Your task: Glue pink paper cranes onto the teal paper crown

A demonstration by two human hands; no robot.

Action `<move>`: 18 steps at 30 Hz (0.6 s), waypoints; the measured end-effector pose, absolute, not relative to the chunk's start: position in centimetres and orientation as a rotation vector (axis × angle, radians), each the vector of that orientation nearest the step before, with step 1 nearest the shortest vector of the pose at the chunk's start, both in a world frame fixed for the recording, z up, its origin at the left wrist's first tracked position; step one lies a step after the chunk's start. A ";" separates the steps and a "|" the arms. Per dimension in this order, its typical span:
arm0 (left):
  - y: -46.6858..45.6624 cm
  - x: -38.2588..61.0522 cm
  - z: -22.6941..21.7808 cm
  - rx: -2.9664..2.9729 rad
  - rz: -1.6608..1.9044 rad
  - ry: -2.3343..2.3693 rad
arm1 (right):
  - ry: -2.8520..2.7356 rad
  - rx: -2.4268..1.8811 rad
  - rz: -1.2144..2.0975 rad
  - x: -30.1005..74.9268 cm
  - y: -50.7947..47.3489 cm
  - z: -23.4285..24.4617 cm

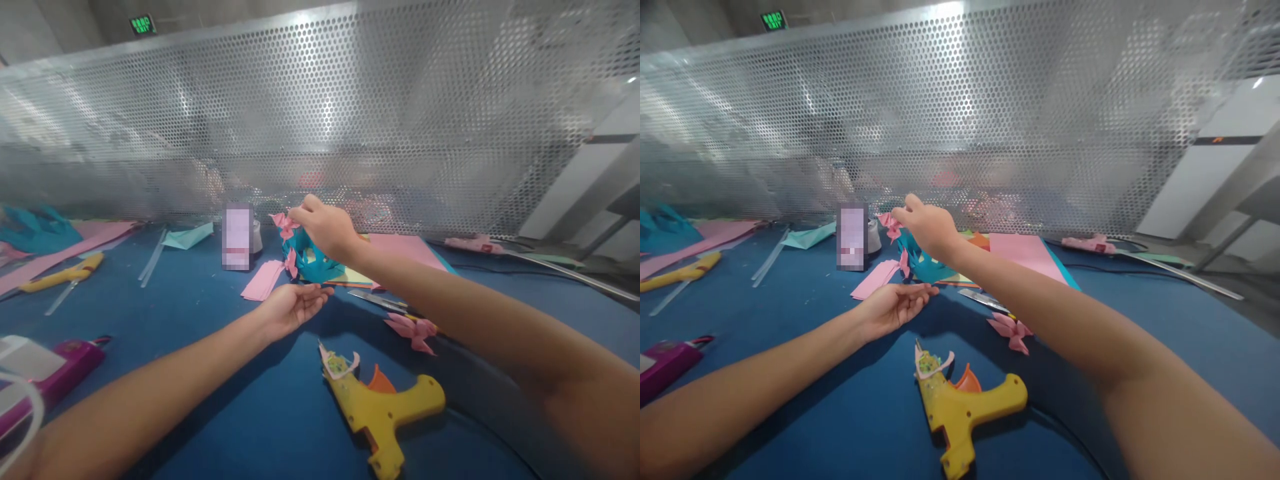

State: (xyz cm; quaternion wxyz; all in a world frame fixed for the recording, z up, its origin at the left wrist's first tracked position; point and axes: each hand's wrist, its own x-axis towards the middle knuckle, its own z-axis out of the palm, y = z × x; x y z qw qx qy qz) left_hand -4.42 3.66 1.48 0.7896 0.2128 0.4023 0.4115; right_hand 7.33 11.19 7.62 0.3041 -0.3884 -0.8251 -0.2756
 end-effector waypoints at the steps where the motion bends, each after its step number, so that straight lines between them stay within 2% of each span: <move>1: 3.6 -4.4 1.5 0.464 0.887 0.863 | -2.209 -1.015 -0.727 7.2 11.3 7.7; 9: 3.4 -4.1 1.4 0.517 0.919 0.824 | -2.103 -1.023 -0.677 8.1 11.2 10.8; 18: 3.6 -3.3 0.3 0.563 1.246 0.634 | -2.004 -0.876 -0.611 10.1 10.3 11.6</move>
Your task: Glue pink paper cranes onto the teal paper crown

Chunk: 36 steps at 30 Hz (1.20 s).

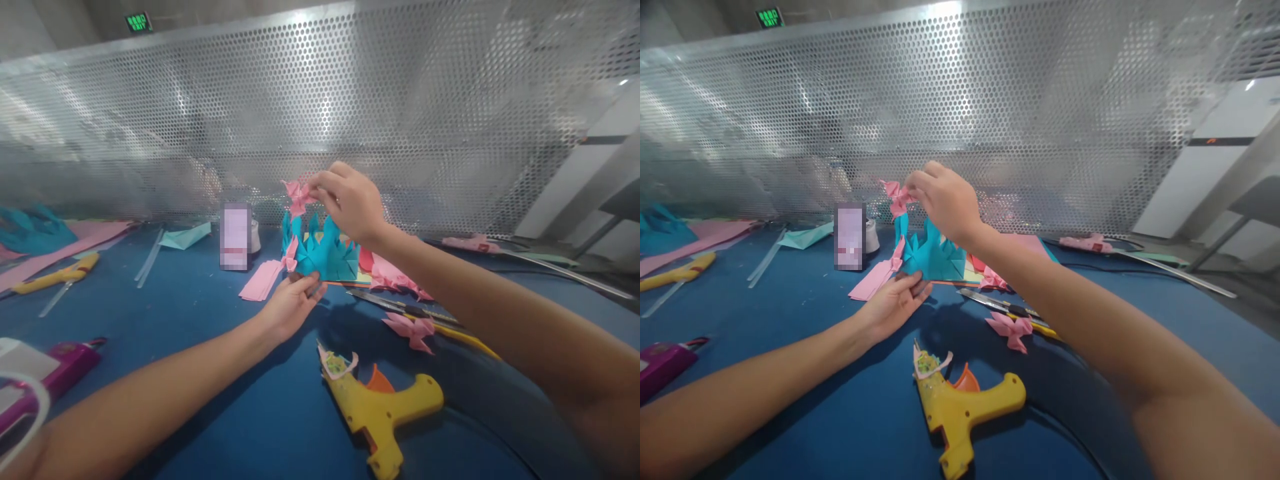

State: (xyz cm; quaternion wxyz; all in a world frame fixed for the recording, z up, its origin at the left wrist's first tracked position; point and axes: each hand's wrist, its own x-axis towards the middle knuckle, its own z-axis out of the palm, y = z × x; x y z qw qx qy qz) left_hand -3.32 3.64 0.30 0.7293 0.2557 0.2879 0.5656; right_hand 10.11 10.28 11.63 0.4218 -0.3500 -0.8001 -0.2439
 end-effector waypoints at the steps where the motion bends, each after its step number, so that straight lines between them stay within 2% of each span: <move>1: 3.5 -3.3 0.4 0.571 1.263 0.608 | -2.012 -0.817 -0.612 10.4 10.1 11.6; 8: 2.7 -3.1 0.7 0.776 1.299 0.564 | -2.362 -0.363 -0.611 13.3 7.6 10.9; 20: 2.1 -2.8 -0.2 0.903 1.326 0.584 | -2.440 -0.491 -0.819 15.1 6.2 8.8; 36: 1.8 -2.8 0.0 0.937 1.330 0.584 | -2.553 -0.506 -0.797 14.8 6.1 8.4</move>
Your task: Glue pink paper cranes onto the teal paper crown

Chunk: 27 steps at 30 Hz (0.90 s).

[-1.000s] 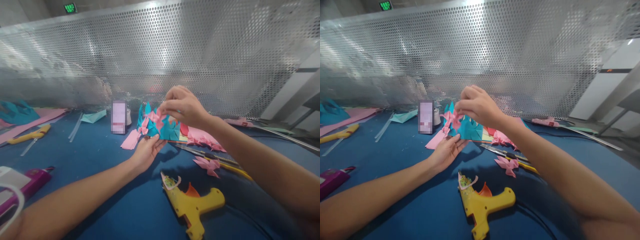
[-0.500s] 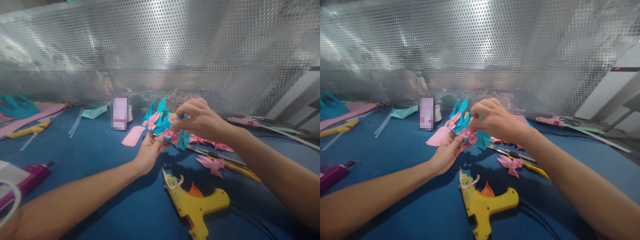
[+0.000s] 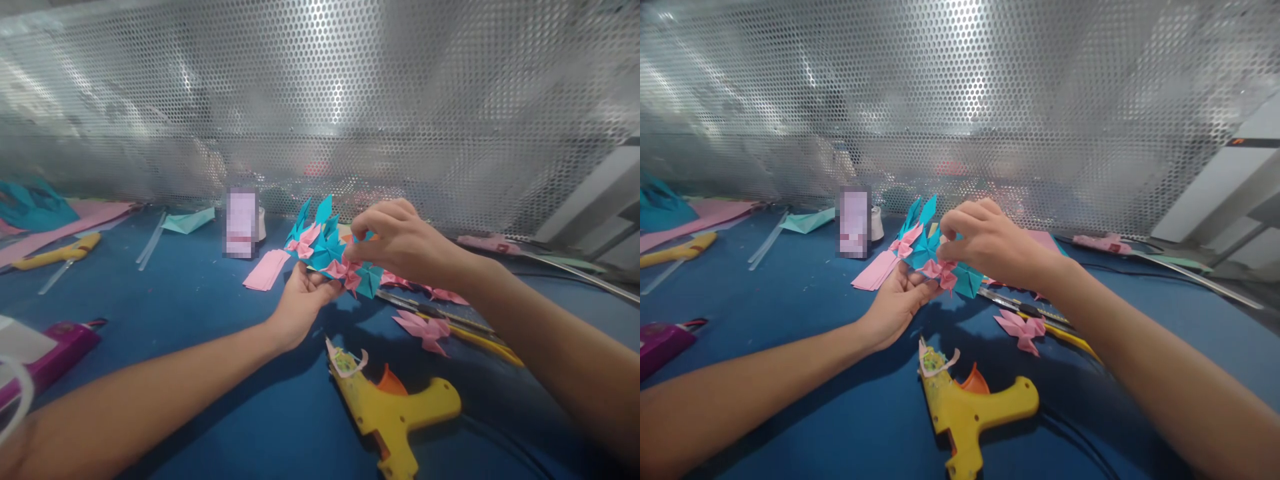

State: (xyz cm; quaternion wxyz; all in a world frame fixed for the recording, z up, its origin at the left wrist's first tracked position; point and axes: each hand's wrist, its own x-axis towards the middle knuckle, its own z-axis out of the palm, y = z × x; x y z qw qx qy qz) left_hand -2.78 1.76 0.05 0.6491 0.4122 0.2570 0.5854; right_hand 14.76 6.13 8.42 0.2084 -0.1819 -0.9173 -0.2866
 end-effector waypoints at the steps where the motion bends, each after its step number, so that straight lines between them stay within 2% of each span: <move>1: 1.8 -2.8 0.0 0.935 1.329 0.578 | -2.556 -0.505 -0.796 14.7 6.1 8.4; 27: 1.9 -3.0 -0.4 0.939 1.307 0.564 | -2.542 -0.498 -0.792 14.6 6.7 7.4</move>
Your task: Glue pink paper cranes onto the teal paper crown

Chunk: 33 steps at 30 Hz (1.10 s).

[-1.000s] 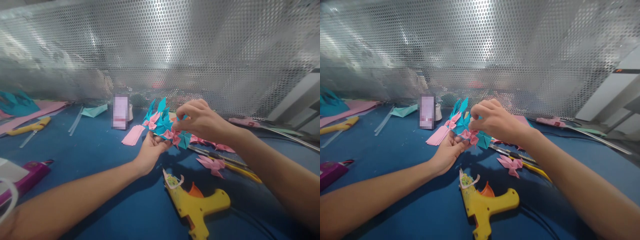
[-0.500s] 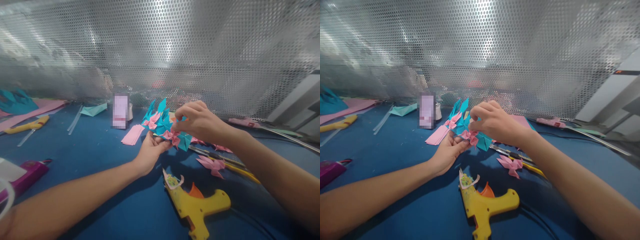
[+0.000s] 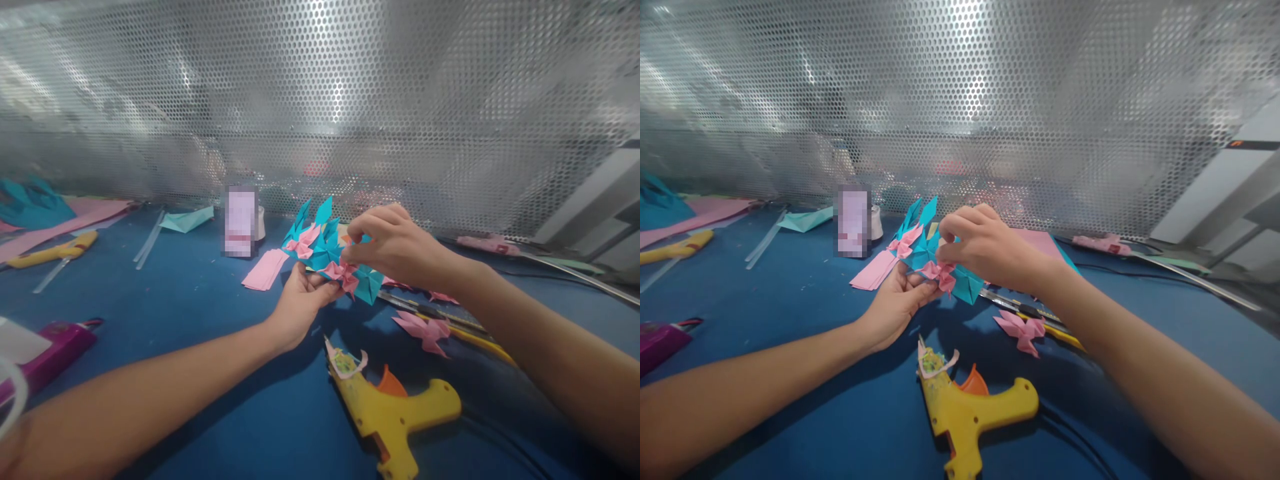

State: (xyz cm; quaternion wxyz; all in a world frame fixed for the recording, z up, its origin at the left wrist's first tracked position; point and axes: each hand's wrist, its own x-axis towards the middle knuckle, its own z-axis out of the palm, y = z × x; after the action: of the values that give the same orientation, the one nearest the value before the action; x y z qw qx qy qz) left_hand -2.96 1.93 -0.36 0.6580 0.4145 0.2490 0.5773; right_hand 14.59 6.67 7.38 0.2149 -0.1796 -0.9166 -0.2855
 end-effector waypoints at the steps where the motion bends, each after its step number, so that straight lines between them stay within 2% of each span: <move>1: 1.9 -3.0 -0.4 0.936 1.307 0.564 | -2.541 -0.498 -0.786 14.6 6.7 7.4; 33: 1.9 -2.9 -0.4 0.910 1.292 0.594 | -2.602 -0.529 -0.806 14.5 6.6 7.2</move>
State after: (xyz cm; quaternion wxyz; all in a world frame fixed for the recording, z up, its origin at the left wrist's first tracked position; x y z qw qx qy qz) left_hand -2.89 1.87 -0.42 0.6646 0.4029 0.2628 0.5718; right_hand 14.46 6.56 7.22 0.1822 -0.1873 -0.9220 -0.2857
